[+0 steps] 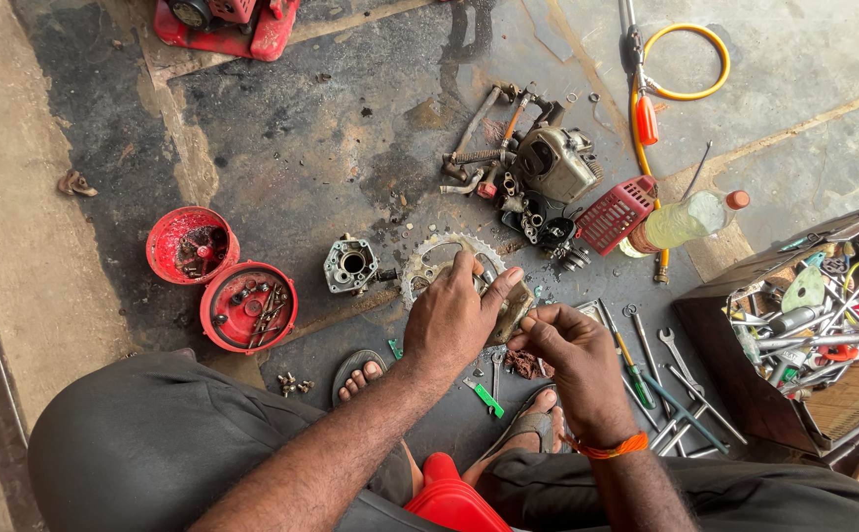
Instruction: The person sits on the floor of a repair workshop and cleans a metal sprocket plate and other small engine components, scrubbing them with a red cloth and arranging parts and fasteners on the floor among scattered tools.
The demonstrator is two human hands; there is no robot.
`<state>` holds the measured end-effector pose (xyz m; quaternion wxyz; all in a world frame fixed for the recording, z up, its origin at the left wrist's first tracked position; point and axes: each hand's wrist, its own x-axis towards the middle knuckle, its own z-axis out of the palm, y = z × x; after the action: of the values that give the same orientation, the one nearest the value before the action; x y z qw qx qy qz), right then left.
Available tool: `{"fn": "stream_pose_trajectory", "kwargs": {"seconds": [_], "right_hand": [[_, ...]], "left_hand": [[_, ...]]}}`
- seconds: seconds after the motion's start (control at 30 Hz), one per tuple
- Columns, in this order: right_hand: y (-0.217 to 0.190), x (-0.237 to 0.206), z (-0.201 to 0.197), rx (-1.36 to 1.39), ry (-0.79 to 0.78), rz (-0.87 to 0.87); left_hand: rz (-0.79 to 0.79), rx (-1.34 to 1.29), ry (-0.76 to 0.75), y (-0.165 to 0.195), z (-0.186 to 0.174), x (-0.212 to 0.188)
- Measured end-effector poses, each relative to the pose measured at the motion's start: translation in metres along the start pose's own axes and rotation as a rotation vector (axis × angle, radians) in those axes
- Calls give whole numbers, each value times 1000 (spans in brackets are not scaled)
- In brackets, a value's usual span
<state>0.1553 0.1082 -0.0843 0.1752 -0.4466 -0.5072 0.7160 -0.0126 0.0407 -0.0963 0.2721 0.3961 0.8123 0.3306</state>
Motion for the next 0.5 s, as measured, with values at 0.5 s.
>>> {"fn": "stream_pose_trajectory", "kwargs": {"seconds": [0.5], "right_hand": [[2, 11, 6, -322, 132, -98]], "left_hand": [[-145, -51, -117, -5, 4, -1]]}}
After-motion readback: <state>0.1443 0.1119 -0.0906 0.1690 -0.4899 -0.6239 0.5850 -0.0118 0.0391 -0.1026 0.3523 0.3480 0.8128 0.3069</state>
